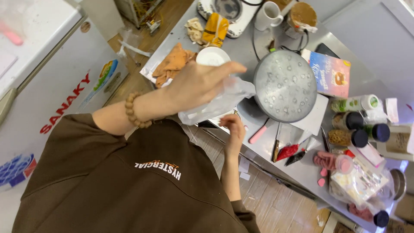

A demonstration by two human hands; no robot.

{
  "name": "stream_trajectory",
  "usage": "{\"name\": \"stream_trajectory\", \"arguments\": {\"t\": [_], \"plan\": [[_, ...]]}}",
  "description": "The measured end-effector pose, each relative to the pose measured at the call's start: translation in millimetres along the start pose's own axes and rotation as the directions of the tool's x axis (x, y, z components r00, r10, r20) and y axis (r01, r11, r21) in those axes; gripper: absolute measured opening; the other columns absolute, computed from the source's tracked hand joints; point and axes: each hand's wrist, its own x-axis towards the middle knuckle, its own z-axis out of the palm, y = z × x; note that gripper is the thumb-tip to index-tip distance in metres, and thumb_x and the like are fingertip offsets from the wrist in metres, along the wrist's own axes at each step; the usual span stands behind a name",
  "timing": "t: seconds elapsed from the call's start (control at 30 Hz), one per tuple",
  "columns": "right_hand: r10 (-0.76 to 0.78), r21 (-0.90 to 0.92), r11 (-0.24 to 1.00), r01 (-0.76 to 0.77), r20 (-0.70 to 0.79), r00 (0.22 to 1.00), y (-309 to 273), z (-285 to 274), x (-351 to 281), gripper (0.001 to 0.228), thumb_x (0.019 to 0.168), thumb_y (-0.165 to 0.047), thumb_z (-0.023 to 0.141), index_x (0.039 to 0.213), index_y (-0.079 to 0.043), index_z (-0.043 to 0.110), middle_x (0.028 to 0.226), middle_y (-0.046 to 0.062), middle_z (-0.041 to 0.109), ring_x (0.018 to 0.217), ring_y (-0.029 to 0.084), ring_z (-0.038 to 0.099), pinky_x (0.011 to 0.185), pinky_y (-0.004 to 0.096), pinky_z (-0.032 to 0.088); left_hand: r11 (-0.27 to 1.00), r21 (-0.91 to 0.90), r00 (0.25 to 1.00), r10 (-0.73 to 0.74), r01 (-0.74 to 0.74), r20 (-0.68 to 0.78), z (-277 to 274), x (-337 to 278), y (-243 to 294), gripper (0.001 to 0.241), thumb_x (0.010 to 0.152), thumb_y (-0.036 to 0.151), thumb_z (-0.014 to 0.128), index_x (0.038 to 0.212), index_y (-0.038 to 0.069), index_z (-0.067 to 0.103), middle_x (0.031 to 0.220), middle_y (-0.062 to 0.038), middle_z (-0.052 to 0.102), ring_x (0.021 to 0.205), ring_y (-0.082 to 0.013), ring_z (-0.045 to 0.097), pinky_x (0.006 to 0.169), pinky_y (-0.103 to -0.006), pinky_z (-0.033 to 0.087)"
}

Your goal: The recorder is mixing cream ingredients in a bowl and filling a plastic piping bag in a bakery kitchen.

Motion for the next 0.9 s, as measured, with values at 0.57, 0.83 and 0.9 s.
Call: {"name": "stream_trajectory", "arguments": {"t": [0.57,0.83,0.9], "plan": [[0.389,-0.244,0.915,-0.321,0.323,0.863,68,117,58,0.024,0.103,-0.015,0.060,0.082,-0.003,0.063,0.069,0.001,0.058,0.060,0.008,0.050,0.055,0.024,0.040,0.760,-0.218,0.672,-0.646,0.612,-0.363,-117,-218,-78,0.066,0.097,0.018,0.074,0.155,0.013,0.042,0.130,-0.011,0.071,0.082,-0.0207,0.075,0.067,-0.0294,0.057],[0.284,0.381,0.825,-0.417,0.358,0.890,1,199,65,0.010,0.104,-0.013,0.061,0.098,-0.005,0.060,0.086,0.005,0.064,0.072,0.020,0.064,0.072,0.036,0.056,0.383,-0.880,0.803,-0.597,0.282,-0.003,-49,-326,-124,0.139,0.061,0.055,0.096,0.166,0.009,0.018,0.173,-0.010,0.024,0.161,-0.0230,0.026,0.135,-0.0451,0.023],[0.239,0.430,0.779,-0.457,0.470,0.849,-14,216,64,0.020,0.113,-0.017,0.060,0.100,-0.002,0.059,0.086,0.010,0.064,0.078,0.018,0.062,0.075,0.033,0.053,0.630,-0.519,0.798,-0.568,0.578,0.199,-23,-334,-135,0.120,0.051,0.028,0.103,0.153,0.003,0.047,0.156,-0.016,0.055,0.149,-0.0258,0.044,0.127,-0.0437,0.029]]}}
